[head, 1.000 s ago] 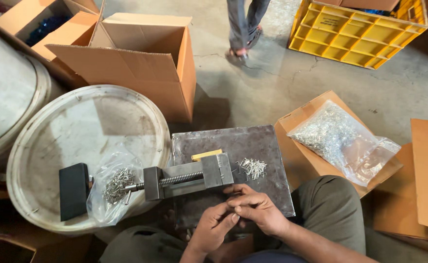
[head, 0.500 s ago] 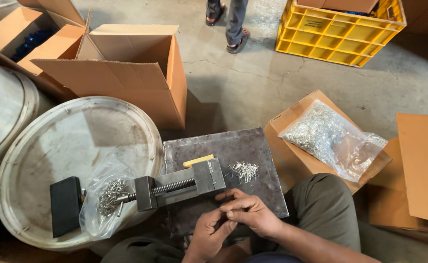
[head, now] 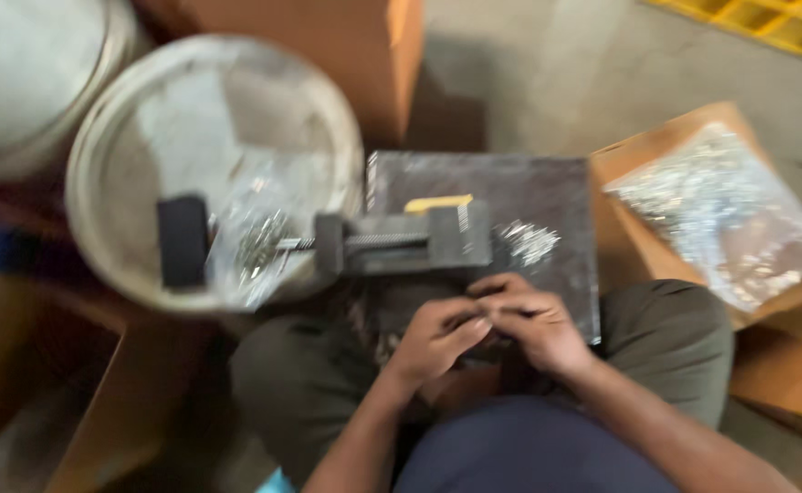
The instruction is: The person sits on the floor and sorts small metal fasteners from a plastic bag into a pile on a metal workbench. They pick up the fasteners by hand and place them next to a bench vise, occasionally adjusting the pile.
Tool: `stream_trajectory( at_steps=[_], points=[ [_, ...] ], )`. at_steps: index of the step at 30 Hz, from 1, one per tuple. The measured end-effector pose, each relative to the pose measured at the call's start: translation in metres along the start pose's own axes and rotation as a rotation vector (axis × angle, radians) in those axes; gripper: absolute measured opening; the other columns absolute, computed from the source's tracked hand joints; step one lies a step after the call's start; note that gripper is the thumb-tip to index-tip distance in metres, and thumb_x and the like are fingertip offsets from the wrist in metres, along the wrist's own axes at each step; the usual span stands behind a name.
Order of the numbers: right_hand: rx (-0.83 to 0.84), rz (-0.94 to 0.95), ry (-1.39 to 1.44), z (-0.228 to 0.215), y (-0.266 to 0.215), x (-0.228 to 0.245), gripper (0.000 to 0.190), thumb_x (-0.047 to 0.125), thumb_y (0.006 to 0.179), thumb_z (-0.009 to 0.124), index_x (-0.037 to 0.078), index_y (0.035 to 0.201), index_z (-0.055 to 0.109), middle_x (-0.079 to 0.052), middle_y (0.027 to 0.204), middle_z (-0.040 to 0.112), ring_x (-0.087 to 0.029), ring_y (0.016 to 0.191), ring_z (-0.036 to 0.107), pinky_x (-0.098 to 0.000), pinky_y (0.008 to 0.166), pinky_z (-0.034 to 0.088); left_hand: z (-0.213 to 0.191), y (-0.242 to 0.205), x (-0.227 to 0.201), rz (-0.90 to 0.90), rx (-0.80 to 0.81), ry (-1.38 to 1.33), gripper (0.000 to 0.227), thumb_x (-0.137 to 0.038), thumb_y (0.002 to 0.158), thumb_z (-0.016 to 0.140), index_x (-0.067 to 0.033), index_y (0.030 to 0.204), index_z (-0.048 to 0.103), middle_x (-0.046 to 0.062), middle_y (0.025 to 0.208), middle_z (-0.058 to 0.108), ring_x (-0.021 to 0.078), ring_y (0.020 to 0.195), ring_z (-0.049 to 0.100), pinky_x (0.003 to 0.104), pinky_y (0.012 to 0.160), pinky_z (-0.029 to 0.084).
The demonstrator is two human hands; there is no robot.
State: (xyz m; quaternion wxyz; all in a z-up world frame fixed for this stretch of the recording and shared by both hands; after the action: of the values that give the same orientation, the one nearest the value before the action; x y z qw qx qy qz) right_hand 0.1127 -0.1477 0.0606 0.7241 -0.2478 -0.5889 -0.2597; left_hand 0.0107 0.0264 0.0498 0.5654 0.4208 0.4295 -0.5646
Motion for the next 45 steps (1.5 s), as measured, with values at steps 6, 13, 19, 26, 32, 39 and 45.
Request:
stream_trajectory(
  at_steps=[6, 13, 19, 26, 32, 39, 45],
  points=[
    [0.021, -0.084, -0.001, 0.007, -0.005, 0.000, 0.019, -0.007, 0.099, 0.061, -0.004, 0.114, 0.073, -0.017, 0.132, 0.061, -0.018, 0.113, 0.062, -0.0308, 0.097, 0.052, 0.001, -0.003, -0.001, 0.040, -0.048, -0.009, 0.024, -0.020, 0.105, 0.064, 0.0028, 0.108, 0.069, 0.002, 0.089, 0.070, 0.0079, 0.082, 0.062, 0.025, 0.075, 0.053],
    [0.020, -0.084, -0.267, 0.008, -0.001, 0.022, 0.015, -0.004, 0.096, 0.064, -0.003, 0.110, 0.072, -0.011, 0.110, 0.067, -0.016, 0.094, 0.068, -0.0281, 0.083, 0.057, -0.003, -0.004, 0.000, 0.033, -0.013, -0.152, 0.020, -0.020, 0.108, 0.060, -0.0008, 0.107, 0.067, 0.000, 0.087, 0.066, 0.0064, 0.082, 0.061, 0.024, 0.076, 0.052],
    [0.043, -0.224, -0.626, 0.015, 0.007, 0.046, 0.010, 0.000, 0.089, 0.072, 0.000, 0.099, 0.071, -0.008, 0.097, 0.072, -0.013, 0.086, 0.069, -0.0251, 0.075, 0.054, -0.007, -0.004, 0.006, -0.008, 0.003, -0.234, 0.022, -0.020, 0.109, 0.061, 0.0005, 0.106, 0.068, 0.000, 0.086, 0.065, 0.0067, 0.080, 0.059, 0.025, 0.073, 0.050],
    [-0.117, -0.379, -0.916, 0.021, 0.035, 0.089, 0.009, 0.002, 0.091, 0.074, 0.001, 0.100, 0.072, -0.010, 0.094, 0.071, -0.016, 0.085, 0.069, -0.0285, 0.076, 0.052, -0.008, 0.000, 0.007, -0.016, -0.066, -0.417, 0.022, -0.016, 0.103, 0.066, 0.0004, 0.118, 0.064, 0.002, 0.094, 0.068, 0.0083, 0.086, 0.064, 0.026, 0.079, 0.054],
    [-0.036, -0.451, -1.064, 0.031, 0.068, 0.101, 0.008, 0.003, 0.094, 0.075, 0.001, 0.101, 0.071, -0.011, 0.096, 0.071, -0.024, 0.087, 0.070, -0.0324, 0.077, 0.053, -0.011, 0.000, 0.005, -0.018, -0.055, -0.396, 0.024, -0.014, 0.103, 0.069, 0.0013, 0.121, 0.064, 0.001, 0.099, 0.067, 0.0076, 0.090, 0.062, 0.026, 0.081, 0.052],
    [0.016, -0.424, -1.107, 0.038, 0.070, 0.102, 0.010, 0.005, 0.092, 0.076, 0.003, 0.100, 0.072, -0.010, 0.096, 0.070, -0.024, 0.083, 0.070, -0.0328, 0.069, 0.054, -0.012, 0.001, 0.007, -0.037, -0.043, -0.434, 0.028, -0.016, 0.102, 0.070, 0.0010, 0.123, 0.063, 0.001, 0.099, 0.067, 0.0073, 0.089, 0.061, 0.025, 0.078, 0.050],
    [0.005, -0.447, -1.194, 0.040, 0.064, 0.101, 0.016, 0.004, 0.090, 0.078, 0.005, 0.106, 0.076, -0.011, 0.096, 0.070, -0.025, 0.082, 0.070, -0.0335, 0.069, 0.054, -0.010, 0.002, 0.009, -0.002, -0.042, -0.417, 0.027, -0.015, 0.102, 0.070, 0.0008, 0.123, 0.063, 0.001, 0.099, 0.067, 0.0067, 0.091, 0.061, 0.025, 0.082, 0.052]
  ],
)
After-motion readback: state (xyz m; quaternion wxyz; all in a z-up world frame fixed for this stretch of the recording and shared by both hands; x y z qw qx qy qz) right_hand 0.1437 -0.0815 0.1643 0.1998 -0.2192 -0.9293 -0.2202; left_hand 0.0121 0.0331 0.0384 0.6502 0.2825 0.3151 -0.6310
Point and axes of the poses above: each hand's wrist, its own y-axis towards the middle knuckle, its own z-axis out of the palm, x = y × z, the point moved 1 cm from there along y, towards the middle knuckle
